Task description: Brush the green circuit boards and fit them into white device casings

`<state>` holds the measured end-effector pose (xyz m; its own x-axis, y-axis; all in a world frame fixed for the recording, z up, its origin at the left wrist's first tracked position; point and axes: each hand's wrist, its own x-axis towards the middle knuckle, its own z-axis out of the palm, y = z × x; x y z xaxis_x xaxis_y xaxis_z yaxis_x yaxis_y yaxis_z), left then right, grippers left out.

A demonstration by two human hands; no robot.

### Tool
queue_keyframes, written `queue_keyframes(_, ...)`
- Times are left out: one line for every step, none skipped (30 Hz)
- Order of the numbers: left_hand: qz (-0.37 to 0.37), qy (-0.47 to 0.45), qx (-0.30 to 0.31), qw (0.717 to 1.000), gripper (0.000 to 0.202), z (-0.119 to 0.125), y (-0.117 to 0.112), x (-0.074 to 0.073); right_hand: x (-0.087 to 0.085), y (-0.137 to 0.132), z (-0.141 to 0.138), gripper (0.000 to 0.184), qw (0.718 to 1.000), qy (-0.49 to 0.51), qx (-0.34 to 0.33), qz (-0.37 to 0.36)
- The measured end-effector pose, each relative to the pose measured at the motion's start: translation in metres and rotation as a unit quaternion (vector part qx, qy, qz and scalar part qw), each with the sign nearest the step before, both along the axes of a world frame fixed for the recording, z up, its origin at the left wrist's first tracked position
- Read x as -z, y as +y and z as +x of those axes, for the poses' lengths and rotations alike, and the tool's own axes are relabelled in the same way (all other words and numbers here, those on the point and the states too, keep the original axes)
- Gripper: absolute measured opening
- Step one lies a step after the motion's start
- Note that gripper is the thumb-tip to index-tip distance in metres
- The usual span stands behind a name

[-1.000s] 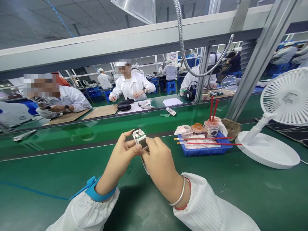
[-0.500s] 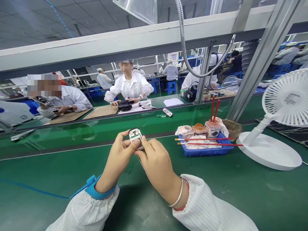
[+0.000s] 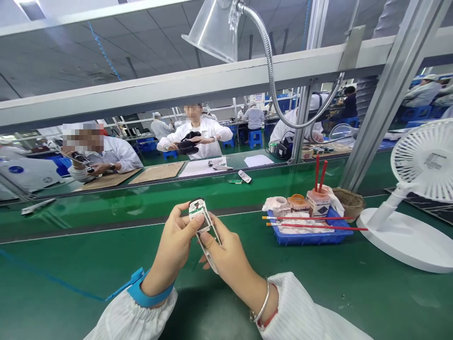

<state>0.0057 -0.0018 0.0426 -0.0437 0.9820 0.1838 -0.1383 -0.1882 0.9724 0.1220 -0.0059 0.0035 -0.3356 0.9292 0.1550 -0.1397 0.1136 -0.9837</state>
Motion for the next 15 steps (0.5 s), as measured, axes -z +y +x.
queue_keyframes(0.001, -0.001, -0.002, 1.000, 0.042, 0.000, 0.000, 0.000, 0.000, 0.000, 0.000, 0.055, 1.000, 0.004, -0.004, -0.001)
queue_keyframes(0.003, -0.002, -0.001, 1.000, 0.042, 0.000, 0.000, 0.001, 0.000, 0.000, 0.000, 0.055, 1.000, 0.011, -0.004, -0.002)
queue_keyframes(0.004, -0.002, 0.001, 1.000, 0.041, 0.001, 0.000, 0.002, 0.001, 0.000, 0.000, 0.055, 1.000, 0.020, -0.001, -0.004)
queue_keyframes(0.005, 0.000, 0.004, 1.000, 0.041, 0.001, 0.000, 0.002, 0.002, 0.000, 0.000, 0.053, 0.999, 0.032, 0.003, -0.008)
queue_keyframes(0.006, 0.002, 0.007, 1.000, 0.040, 0.002, 0.001, 0.003, 0.004, -0.001, 0.000, 0.052, 0.999, 0.043, 0.007, -0.012)
queue_keyframes(0.005, 0.004, 0.012, 1.000, 0.040, 0.002, 0.001, 0.003, 0.005, -0.001, -0.001, 0.051, 0.998, 0.052, 0.009, -0.017)
queue_keyframes(0.005, 0.005, 0.015, 1.000, 0.040, 0.002, 0.001, 0.003, 0.006, -0.002, -0.001, 0.050, 0.998, 0.059, 0.008, -0.021)
queue_keyframes(0.004, 0.005, 0.018, 1.000, 0.040, 0.002, 0.002, 0.003, 0.007, -0.002, -0.002, 0.050, 0.998, 0.065, 0.007, -0.023)
queue_keyframes(0.004, 0.003, 0.019, 1.000, 0.040, 0.002, 0.002, 0.003, 0.008, -0.002, -0.002, 0.050, 0.997, 0.068, 0.007, -0.023)
queue_keyframes(0.005, 0.001, 0.022, 1.000, 0.040, 0.001, 0.002, 0.003, 0.008, -0.003, -0.003, 0.050, 0.997, 0.070, 0.007, -0.023)
queue_keyframes(0.006, 0.000, 0.023, 1.000, 0.040, 0.002, 0.002, 0.003, 0.008, -0.003, -0.004, 0.050, 0.997, 0.072, 0.007, -0.024)
queue_keyframes(0.005, -0.002, 0.024, 1.000, 0.041, 0.002, 0.002, 0.005, 0.009, -0.002, -0.004, 0.049, 0.997, 0.072, 0.009, -0.026)
queue_keyframes(0.003, -0.003, 0.023, 1.000, 0.041, 0.003, 0.003, 0.007, 0.009, -0.002, -0.004, 0.049, 0.997, 0.071, 0.013, -0.030)
queue_keyframes(-0.002, -0.003, 0.022, 1.000, 0.041, 0.004, 0.004, 0.010, 0.010, 0.000, -0.004, 0.050, 0.997, 0.068, 0.017, -0.037)
queue_keyframes(-0.009, -0.003, 0.022, 1.000, 0.041, 0.005, 0.006, 0.013, 0.012, 0.002, -0.003, 0.050, 0.997, 0.062, 0.020, -0.047)
